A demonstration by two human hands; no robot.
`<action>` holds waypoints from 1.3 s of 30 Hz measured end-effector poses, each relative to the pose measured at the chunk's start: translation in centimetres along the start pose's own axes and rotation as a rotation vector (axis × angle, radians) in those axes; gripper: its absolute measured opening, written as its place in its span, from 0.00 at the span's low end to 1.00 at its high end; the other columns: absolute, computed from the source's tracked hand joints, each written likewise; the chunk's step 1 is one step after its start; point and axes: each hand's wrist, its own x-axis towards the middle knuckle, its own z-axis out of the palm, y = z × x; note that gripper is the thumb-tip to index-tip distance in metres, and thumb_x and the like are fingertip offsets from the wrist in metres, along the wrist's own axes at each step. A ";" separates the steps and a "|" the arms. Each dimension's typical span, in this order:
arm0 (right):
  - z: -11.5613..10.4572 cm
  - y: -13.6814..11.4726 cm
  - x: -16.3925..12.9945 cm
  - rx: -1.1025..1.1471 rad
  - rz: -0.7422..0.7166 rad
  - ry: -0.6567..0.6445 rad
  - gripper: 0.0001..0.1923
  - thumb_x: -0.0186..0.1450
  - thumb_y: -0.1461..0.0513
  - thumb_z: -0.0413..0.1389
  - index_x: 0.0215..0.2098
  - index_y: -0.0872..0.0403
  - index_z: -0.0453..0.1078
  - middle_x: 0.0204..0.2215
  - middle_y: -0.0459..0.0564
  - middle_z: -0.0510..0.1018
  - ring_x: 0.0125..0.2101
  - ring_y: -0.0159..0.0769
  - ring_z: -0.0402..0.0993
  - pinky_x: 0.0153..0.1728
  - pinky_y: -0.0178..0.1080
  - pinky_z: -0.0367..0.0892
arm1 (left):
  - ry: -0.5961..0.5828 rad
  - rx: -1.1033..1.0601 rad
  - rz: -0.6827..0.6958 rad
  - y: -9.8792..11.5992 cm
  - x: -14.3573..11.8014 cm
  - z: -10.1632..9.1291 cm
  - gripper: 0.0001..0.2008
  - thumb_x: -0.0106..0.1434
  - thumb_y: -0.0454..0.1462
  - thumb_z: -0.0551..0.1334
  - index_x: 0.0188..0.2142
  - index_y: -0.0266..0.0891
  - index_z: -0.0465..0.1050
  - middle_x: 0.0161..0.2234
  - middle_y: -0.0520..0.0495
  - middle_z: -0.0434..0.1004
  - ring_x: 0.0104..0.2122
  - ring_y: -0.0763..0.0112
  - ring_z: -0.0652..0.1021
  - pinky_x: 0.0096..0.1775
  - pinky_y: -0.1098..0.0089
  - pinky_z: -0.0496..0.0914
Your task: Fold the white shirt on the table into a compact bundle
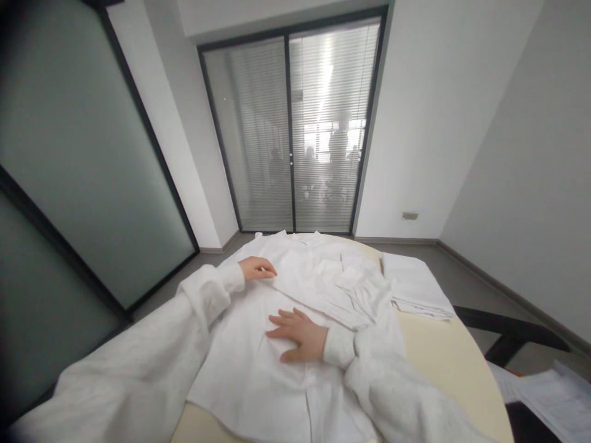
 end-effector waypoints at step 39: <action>-8.9 2.6 0.7 0.090 0.099 0.922 0.15 0.62 0.58 0.48 0.45 0.53 0.68 0.41 0.49 0.75 0.41 0.37 0.70 0.44 0.39 0.63 | 0.407 -1.065 -0.119 -3.5 4.7 9.0 0.33 0.58 0.58 0.48 0.44 0.33 0.70 0.44 0.37 0.73 0.45 0.58 0.73 0.50 0.58 0.63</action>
